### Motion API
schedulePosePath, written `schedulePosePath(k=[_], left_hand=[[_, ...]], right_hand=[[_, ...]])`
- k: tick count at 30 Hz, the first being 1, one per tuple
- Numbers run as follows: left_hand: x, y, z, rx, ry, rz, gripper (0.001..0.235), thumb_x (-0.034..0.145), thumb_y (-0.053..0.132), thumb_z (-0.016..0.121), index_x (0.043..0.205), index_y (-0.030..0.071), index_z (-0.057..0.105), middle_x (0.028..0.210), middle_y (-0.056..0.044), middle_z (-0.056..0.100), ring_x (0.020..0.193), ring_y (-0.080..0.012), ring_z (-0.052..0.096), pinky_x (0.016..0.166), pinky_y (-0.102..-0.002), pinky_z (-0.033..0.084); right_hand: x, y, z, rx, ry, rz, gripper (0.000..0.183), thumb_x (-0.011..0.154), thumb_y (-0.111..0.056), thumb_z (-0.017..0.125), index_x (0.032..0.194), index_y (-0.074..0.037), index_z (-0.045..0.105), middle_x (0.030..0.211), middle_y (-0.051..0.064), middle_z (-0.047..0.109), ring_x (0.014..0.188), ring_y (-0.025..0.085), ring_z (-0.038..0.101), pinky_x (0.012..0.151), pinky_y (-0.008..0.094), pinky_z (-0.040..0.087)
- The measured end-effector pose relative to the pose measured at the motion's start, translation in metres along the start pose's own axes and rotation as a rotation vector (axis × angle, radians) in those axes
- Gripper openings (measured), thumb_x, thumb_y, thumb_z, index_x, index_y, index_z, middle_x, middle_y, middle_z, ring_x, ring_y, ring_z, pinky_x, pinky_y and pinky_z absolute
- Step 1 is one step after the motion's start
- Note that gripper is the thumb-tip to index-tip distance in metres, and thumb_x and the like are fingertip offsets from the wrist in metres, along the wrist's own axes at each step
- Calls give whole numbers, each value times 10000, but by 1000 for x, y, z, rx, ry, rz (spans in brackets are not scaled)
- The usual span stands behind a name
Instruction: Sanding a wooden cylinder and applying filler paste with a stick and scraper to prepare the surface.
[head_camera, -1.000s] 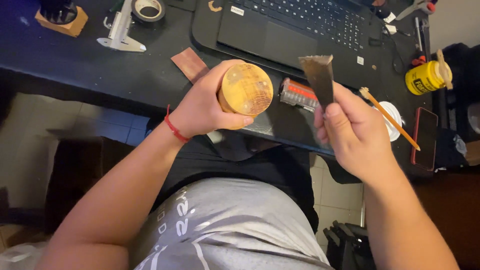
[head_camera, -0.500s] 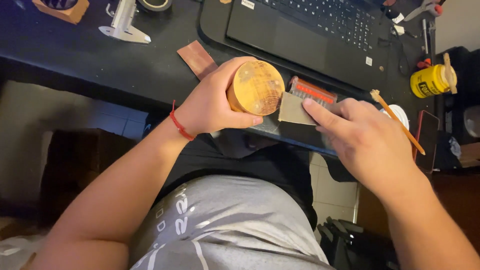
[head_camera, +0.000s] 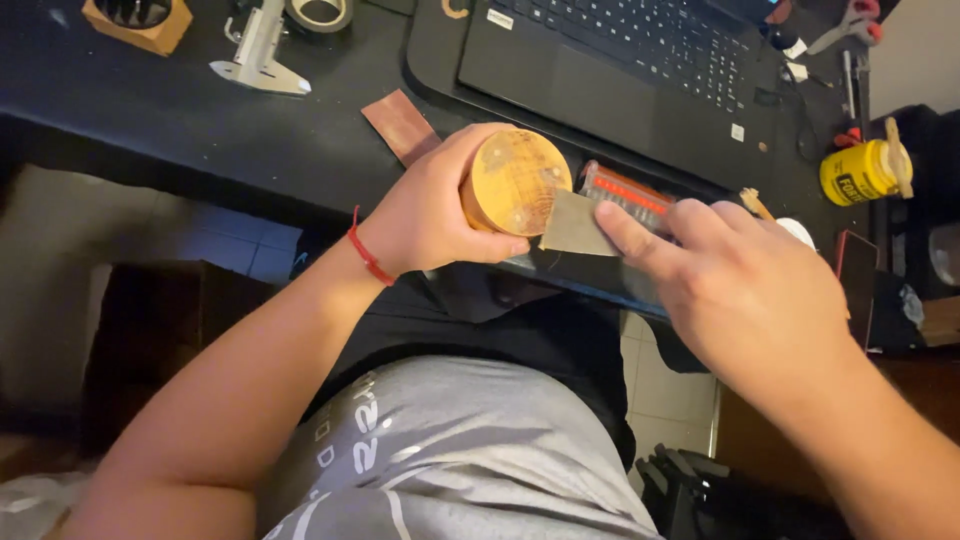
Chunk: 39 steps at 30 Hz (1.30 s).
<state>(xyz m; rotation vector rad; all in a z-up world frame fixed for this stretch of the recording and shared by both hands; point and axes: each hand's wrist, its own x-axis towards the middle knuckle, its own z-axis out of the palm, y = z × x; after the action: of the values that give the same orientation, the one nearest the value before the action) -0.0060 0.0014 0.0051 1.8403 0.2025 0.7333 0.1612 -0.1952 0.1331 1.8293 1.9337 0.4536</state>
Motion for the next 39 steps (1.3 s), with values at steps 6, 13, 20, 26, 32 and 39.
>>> schedulePosePath(k=[6,13,20,26,32,39], left_hand=[[1,1,1,12,16,48,796,633,202,908,1295,29,499,1276,-91,594,1187,-234,584,1036,-332,449],[-1,-1,3,-16,-10,4,808,638,221,910,1306,54,488,1287,-78,591,1200,-228,580,1036,-340,466],[4,3,3,-3,60,63,704,599,195,882,1217,77,566,1178,-55,660,1084,-184,637,968,-309,493],[5,12,2,-63,43,60,676,611,207,858,1223,89,594,1211,-59,683,1109,-176,659,1010,-310,496],[2,20,-1,-42,47,-38,707,589,286,838,1219,86,586,1200,-63,675,1104,-187,652,991,-323,507],[-2,31,-6,-37,1,-177,769,603,327,798,1285,91,534,1257,-53,626,1169,-187,601,1025,-324,487]], right_hand=[[8,-4,-1,35,101,-44,538,922,-164,562,1438,-313,578,767,5,471,616,249,518,494,393,420],[14,-18,-7,6,79,-34,567,893,-184,555,1441,-328,578,764,2,487,624,256,547,459,397,439],[13,1,-13,105,-69,118,611,904,-255,527,1493,-404,463,787,-8,502,687,269,595,459,460,498],[20,11,-12,127,-218,220,582,899,-488,493,1472,-426,408,863,-13,553,861,240,657,586,446,586],[27,8,-17,9,-312,277,590,899,-550,430,1476,-521,313,832,-133,609,880,139,710,632,352,612],[37,12,20,-4,-307,326,551,915,-590,387,1461,-574,319,784,-156,617,801,127,727,587,307,546]])
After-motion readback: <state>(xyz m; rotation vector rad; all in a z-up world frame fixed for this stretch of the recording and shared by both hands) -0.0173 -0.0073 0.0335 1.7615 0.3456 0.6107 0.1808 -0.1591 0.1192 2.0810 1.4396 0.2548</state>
